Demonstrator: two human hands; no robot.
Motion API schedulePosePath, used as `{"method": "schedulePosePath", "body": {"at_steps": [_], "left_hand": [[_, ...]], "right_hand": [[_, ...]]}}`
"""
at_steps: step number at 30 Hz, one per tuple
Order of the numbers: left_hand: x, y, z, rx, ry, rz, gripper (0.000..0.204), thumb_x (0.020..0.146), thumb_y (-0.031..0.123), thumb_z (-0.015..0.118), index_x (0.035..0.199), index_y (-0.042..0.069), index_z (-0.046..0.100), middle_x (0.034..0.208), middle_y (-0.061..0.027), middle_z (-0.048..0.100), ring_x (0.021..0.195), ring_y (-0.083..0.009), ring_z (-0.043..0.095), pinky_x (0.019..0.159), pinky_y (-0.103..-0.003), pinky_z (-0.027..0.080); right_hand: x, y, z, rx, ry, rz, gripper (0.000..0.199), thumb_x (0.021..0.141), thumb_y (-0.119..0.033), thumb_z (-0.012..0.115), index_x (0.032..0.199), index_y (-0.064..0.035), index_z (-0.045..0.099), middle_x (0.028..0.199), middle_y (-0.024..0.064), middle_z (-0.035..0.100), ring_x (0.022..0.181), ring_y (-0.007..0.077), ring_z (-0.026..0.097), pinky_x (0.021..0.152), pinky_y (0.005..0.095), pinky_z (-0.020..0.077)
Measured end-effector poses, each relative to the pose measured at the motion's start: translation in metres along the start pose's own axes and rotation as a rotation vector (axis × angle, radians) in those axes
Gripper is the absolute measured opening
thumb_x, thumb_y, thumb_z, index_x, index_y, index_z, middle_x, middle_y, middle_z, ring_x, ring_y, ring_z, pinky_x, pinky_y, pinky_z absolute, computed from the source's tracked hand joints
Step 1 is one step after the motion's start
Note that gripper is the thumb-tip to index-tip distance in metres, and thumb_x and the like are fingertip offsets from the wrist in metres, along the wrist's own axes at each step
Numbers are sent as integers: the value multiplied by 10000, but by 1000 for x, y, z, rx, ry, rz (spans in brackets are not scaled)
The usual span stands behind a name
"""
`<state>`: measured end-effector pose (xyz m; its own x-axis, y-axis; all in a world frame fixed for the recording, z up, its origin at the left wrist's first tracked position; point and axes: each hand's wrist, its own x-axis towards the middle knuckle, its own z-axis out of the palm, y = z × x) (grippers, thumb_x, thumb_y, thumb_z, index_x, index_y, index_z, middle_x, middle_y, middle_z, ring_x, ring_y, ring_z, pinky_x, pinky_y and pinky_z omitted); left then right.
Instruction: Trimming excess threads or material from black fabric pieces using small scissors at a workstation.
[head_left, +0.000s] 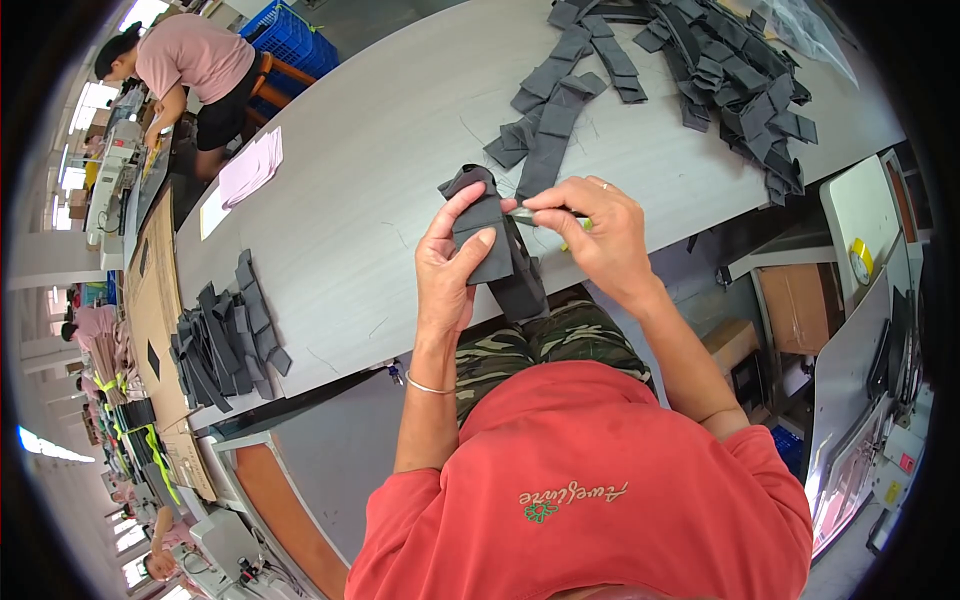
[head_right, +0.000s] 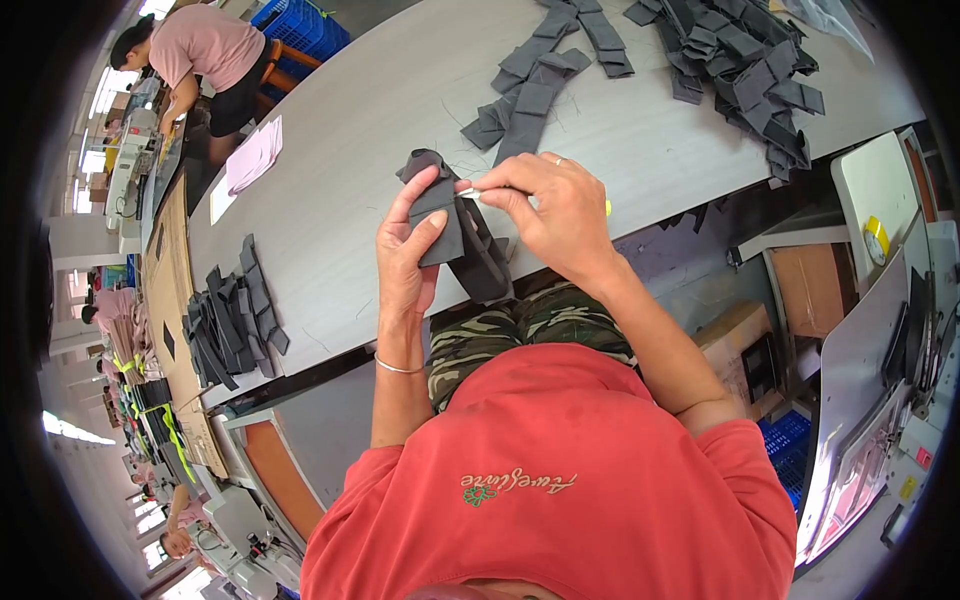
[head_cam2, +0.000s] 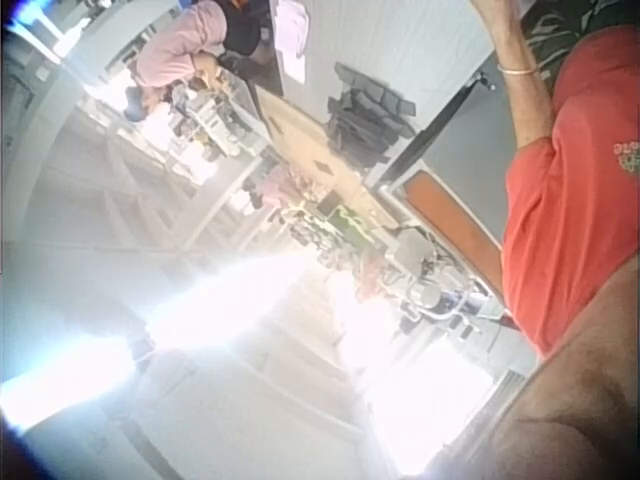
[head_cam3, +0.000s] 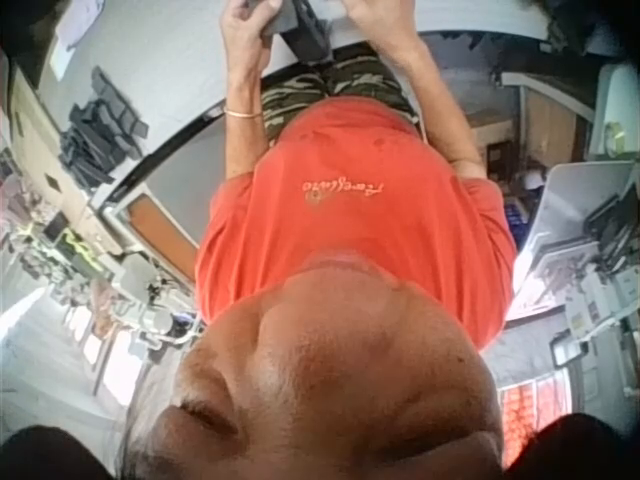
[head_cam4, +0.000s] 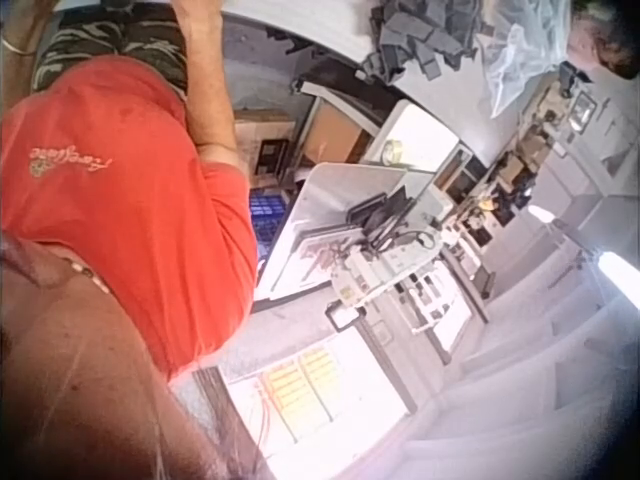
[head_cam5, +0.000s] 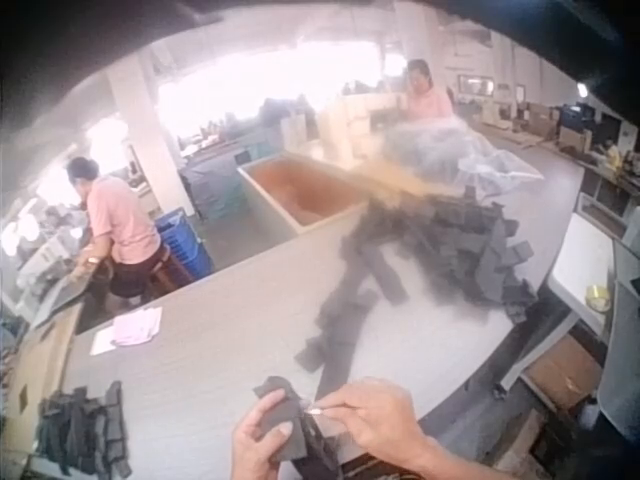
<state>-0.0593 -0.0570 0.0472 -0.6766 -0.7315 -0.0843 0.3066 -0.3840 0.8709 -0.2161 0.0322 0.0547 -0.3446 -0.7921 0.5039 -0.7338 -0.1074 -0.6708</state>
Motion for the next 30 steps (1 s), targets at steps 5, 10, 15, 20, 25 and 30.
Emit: {"method": "schedulePosePath", "body": {"at_steps": [5,10,15,20,25,30], "left_hand": [[1,0,0,-6,-45,3,462,858,-14,584,1301,-18,453,1103,-211,626,917,-193,649,812,-311,552],[-1,1,0,-41,-66,-14,511,848,127,589,1308,-28,430,1024,-236,633,849,-269,654,794,-366,545],[-1,2,0,7,-152,-16,500,868,186,554,1304,-22,427,995,-243,635,825,-287,651,761,-373,545],[-2,3,0,-176,-213,-53,486,909,182,541,1318,-46,411,972,-241,643,814,-287,662,761,-359,546],[-2,1,3,-247,-199,-107,329,913,186,550,1173,55,397,978,-265,634,813,-303,660,750,-371,550],[-3,0,2,-105,-133,-104,384,880,105,593,1157,92,329,1027,-266,618,837,-286,651,760,-375,548]], "right_hand": [[5,0,-4,457,20,336,259,776,-162,715,1017,-80,667,886,47,663,796,122,600,728,270,473],[5,3,0,467,-30,351,288,774,-167,722,1038,-76,654,871,41,644,778,129,592,716,278,478],[3,7,6,437,-123,316,63,815,-26,675,814,-1,618,711,-20,524,675,56,453,623,214,378],[3,6,-2,454,-85,406,95,824,-22,671,783,3,589,663,-40,495,652,35,409,573,207,332],[0,7,-5,473,-76,387,116,827,-19,671,767,2,574,667,-60,496,649,28,394,561,208,318],[-7,20,-7,533,-39,380,112,852,-52,661,777,-18,585,687,-68,492,645,26,384,570,200,317]]}}
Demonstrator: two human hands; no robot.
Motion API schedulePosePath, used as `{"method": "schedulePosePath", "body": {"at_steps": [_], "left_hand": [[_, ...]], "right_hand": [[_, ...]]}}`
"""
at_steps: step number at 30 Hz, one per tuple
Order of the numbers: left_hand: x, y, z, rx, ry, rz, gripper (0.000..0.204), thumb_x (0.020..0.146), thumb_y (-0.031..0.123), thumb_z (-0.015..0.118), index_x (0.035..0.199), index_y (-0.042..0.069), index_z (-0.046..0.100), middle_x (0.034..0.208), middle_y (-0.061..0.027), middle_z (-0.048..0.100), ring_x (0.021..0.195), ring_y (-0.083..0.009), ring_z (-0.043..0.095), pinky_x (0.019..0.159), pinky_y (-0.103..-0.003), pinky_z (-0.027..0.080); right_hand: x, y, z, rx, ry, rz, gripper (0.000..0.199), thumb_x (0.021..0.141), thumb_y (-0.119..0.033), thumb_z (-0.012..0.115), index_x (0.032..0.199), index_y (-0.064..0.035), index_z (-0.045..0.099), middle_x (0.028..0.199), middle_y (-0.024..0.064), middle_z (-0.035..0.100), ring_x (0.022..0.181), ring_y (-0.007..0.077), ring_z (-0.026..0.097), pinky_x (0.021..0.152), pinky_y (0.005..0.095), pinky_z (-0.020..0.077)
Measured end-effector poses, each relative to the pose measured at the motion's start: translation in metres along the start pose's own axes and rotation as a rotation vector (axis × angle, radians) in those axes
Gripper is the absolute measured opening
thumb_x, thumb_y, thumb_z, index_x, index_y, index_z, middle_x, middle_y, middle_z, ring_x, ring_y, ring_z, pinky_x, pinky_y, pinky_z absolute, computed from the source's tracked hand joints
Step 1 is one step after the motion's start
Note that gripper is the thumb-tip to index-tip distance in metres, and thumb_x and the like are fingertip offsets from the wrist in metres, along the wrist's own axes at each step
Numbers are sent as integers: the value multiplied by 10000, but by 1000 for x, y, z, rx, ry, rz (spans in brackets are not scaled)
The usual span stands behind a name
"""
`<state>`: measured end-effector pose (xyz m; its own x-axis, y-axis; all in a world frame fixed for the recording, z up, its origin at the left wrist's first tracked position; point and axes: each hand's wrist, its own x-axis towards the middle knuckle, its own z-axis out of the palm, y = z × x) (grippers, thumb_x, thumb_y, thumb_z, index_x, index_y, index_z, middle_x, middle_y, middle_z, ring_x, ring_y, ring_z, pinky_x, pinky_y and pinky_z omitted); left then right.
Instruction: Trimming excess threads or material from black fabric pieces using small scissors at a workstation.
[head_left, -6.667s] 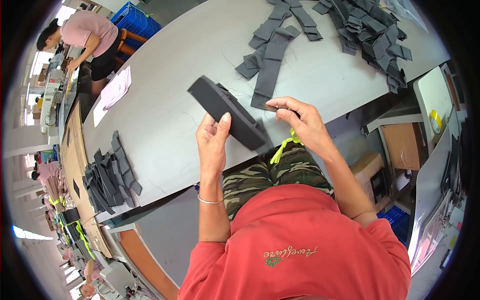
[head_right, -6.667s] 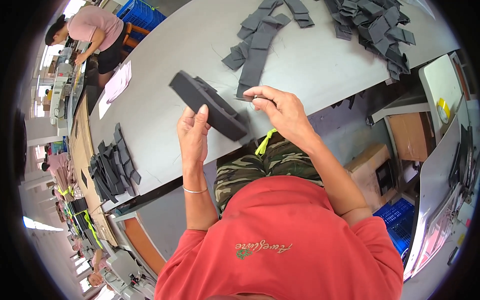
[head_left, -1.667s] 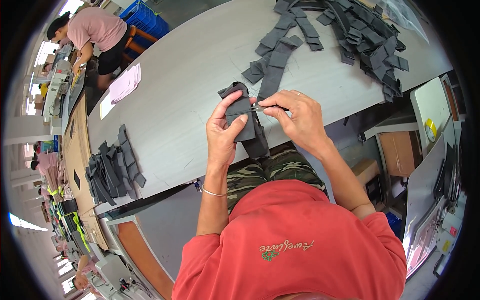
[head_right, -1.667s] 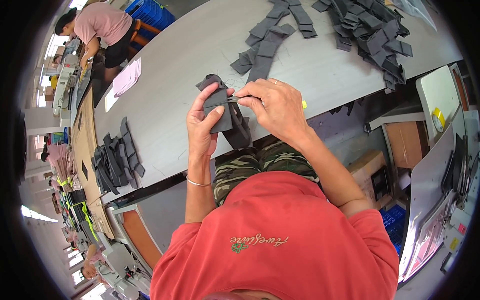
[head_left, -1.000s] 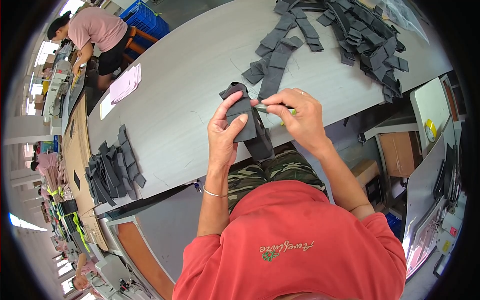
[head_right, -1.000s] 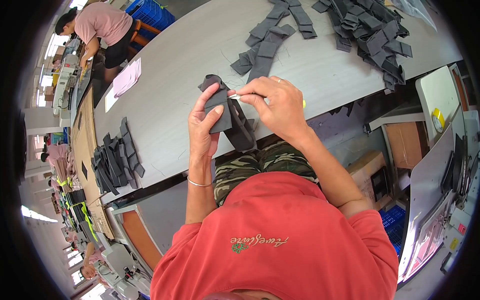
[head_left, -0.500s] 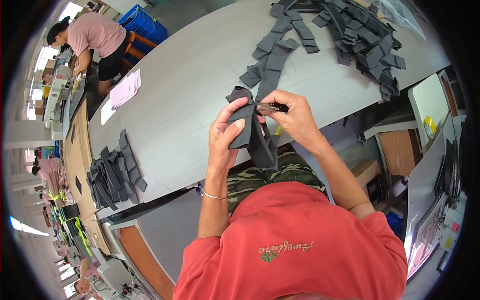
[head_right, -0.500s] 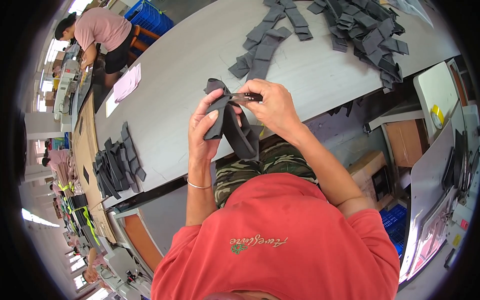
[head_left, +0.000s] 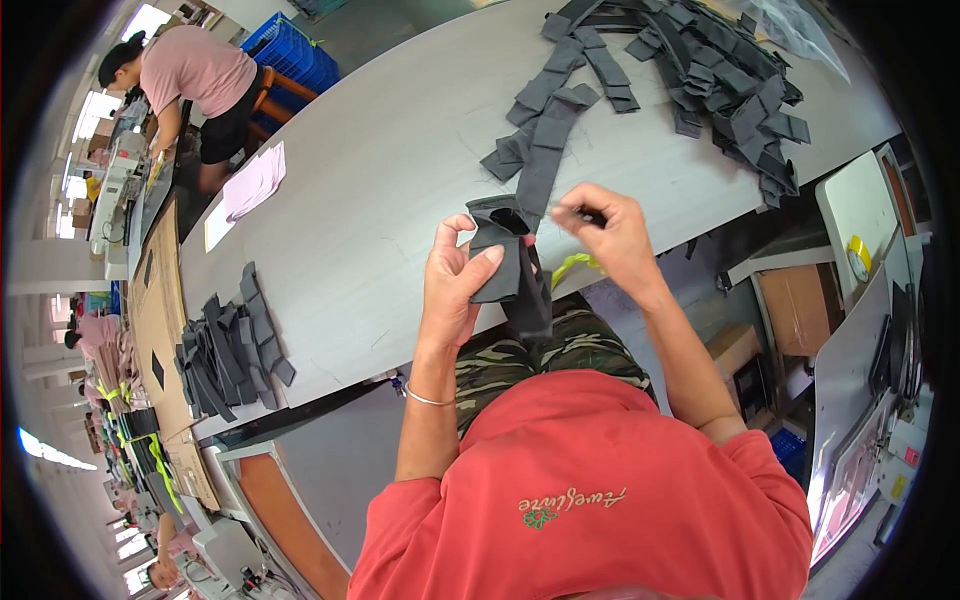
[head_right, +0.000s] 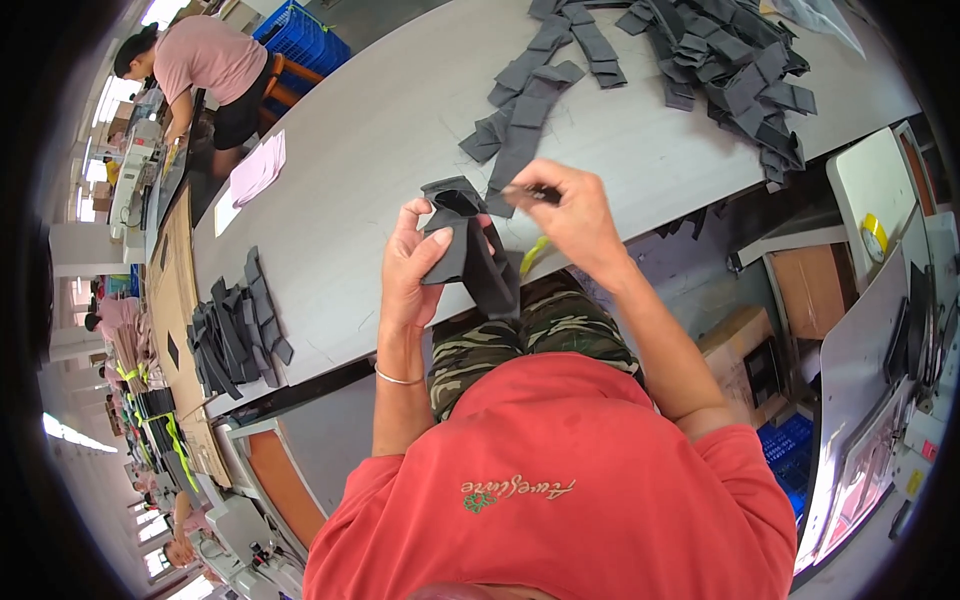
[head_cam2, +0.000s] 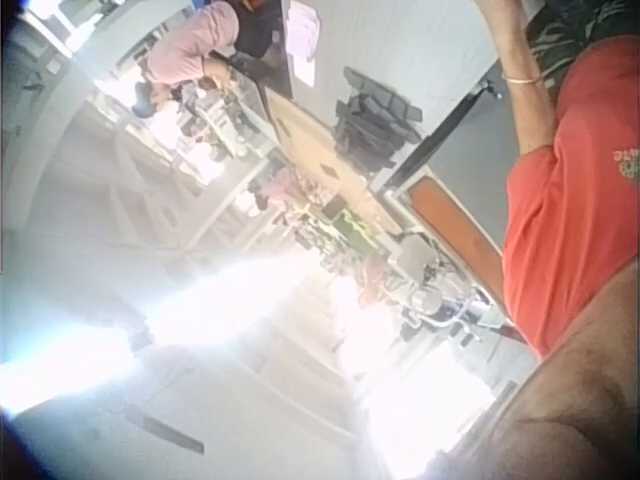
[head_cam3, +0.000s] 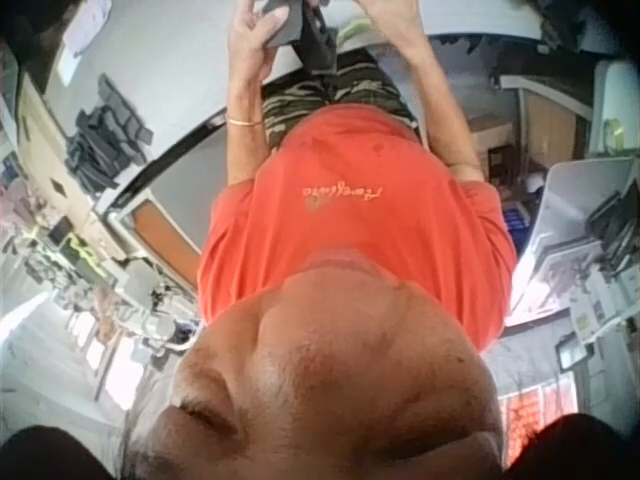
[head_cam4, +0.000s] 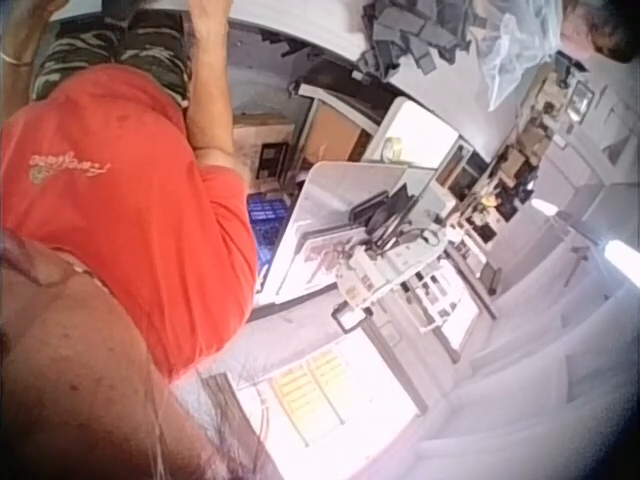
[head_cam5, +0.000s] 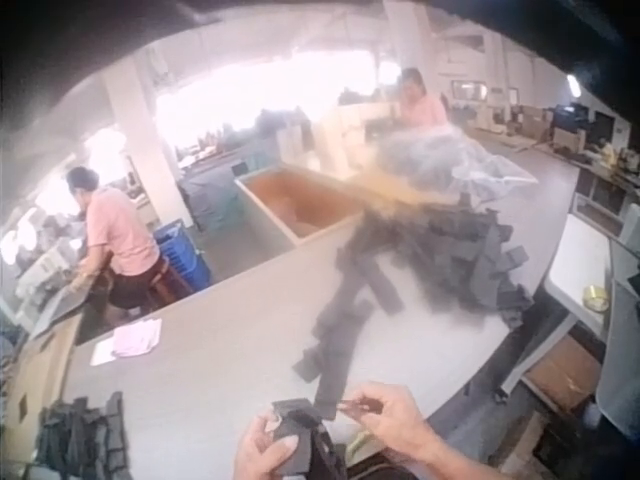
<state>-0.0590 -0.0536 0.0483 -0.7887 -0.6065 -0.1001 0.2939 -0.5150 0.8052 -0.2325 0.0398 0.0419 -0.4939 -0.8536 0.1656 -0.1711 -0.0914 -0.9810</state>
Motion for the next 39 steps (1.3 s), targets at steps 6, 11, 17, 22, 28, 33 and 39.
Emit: {"method": "schedulePosePath", "body": {"at_steps": [6,11,17,22,28,33,39], "left_hand": [[-5,3,1,158,132,63,559,856,17,605,1284,51,247,1091,-192,614,894,-181,627,798,-294,518],[-4,5,11,311,128,34,647,842,15,617,1368,-6,240,1087,-119,608,957,-121,579,824,-255,478],[-4,5,21,499,52,34,463,859,98,662,1251,-32,454,1062,-62,584,947,-84,543,846,-229,429],[2,3,5,525,151,-6,381,915,165,617,1236,5,487,906,-15,606,814,-53,513,706,-197,405],[-2,6,21,518,265,26,242,928,112,575,1147,8,573,804,39,585,722,-23,476,621,-181,361],[-1,-8,2,500,202,53,191,915,75,560,1078,-10,613,864,22,603,747,-29,490,648,-183,384],[6,-10,3,415,237,59,175,919,112,585,1027,-20,625,860,24,598,743,-30,490,663,-183,396]], "right_hand": [[7,-2,-16,4,284,2,144,876,-102,651,795,-4,583,664,-76,454,623,13,362,546,192,312],[4,-21,3,-7,7,-103,315,747,-57,723,1045,-126,646,821,-21,479,721,71,457,596,221,388],[14,-14,20,-139,-52,-143,249,734,-31,699,977,-69,665,810,52,573,703,180,552,613,273,445],[11,-16,20,-30,-52,-45,75,778,-7,710,840,8,671,734,3,596,670,71,523,598,241,420],[4,-9,24,45,-78,5,93,801,-27,700,869,21,656,781,24,630,729,64,548,660,233,450],[1,-6,25,49,-94,60,83,819,-29,688,875,25,661,780,26,633,733,65,549,656,229,449],[9,-7,24,59,-102,61,101,835,-66,692,885,16,663,771,14,646,723,53,548,647,222,452]]}}
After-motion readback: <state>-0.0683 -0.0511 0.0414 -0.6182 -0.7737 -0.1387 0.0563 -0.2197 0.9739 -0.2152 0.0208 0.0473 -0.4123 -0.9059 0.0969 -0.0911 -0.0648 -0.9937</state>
